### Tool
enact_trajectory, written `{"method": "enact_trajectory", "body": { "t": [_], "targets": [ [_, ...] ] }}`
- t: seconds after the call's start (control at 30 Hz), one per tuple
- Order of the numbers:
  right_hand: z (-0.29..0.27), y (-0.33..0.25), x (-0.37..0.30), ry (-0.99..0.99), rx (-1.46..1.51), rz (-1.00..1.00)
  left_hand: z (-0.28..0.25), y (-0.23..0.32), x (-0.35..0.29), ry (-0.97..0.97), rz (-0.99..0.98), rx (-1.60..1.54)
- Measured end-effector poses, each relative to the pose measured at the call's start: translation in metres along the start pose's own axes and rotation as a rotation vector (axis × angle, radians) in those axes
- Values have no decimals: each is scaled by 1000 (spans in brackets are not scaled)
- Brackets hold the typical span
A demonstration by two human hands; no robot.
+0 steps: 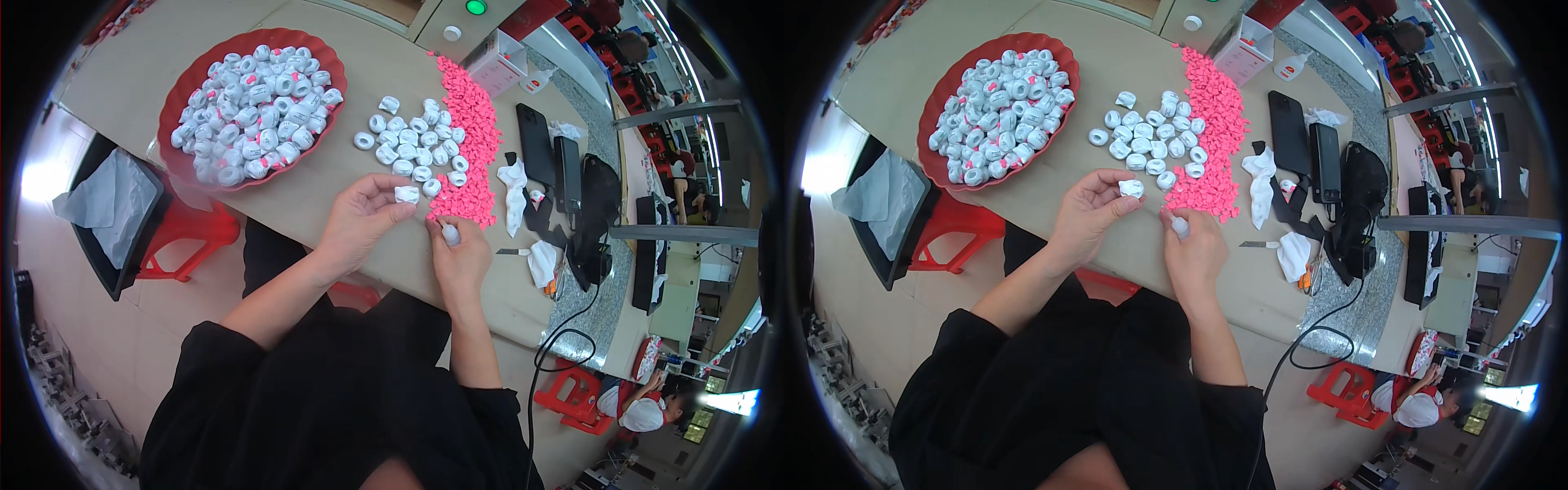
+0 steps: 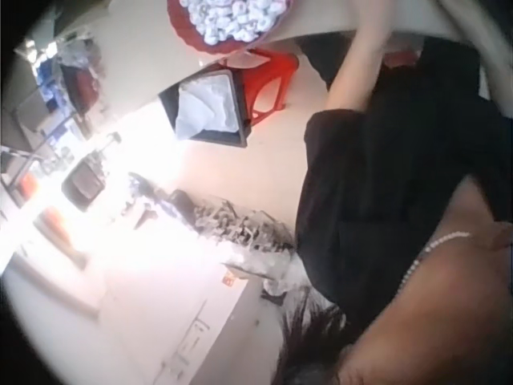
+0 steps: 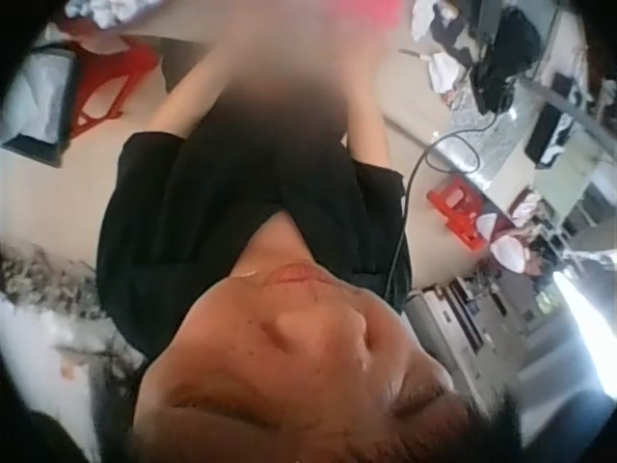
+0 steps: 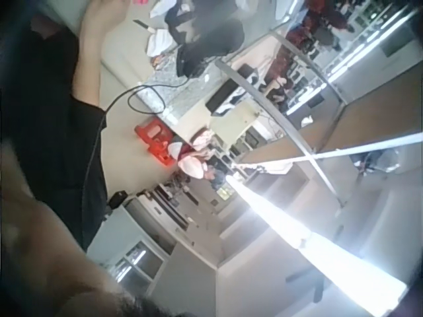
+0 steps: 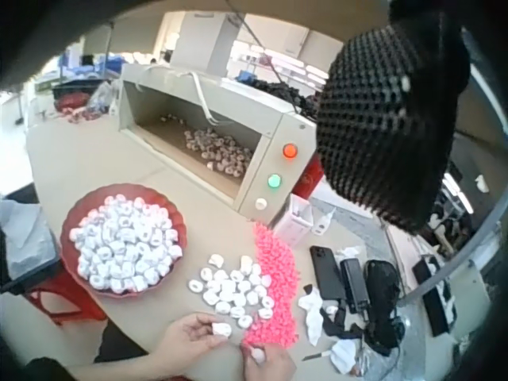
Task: The person repeatedly picks up small white cylindrical objects and applies a substance from a small white bottle into their center. They then place the treated objects onto a pile on the table. The task involves repetitive manual handling of small parts in a workshop setting.
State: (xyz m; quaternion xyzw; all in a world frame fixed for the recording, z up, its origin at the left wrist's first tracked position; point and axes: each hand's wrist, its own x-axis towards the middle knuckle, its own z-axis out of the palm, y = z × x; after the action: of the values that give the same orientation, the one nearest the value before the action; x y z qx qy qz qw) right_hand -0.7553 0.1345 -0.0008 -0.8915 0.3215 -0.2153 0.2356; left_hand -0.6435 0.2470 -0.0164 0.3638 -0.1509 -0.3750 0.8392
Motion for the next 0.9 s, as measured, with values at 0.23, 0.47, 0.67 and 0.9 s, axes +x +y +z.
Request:
{"method": "enact_trajectory", "body": {
  "t": [0.23, 0.47, 0.67, 0.9],
  "targets": [
    [-16, 10, 4, -50, 544, 181, 3, 2, -1, -30, -18, 105],
    [-28, 13, -2, -79, 1167, 353, 13, -2, 2, -131, -121, 287],
    [-21, 18, -11, -215, 1228, 326, 25, -12, -6, -224, -181, 320],
    [-23, 19, -12, -217, 1148, 334, 23, -13, -6, -286, -166, 460]
  ]
}}
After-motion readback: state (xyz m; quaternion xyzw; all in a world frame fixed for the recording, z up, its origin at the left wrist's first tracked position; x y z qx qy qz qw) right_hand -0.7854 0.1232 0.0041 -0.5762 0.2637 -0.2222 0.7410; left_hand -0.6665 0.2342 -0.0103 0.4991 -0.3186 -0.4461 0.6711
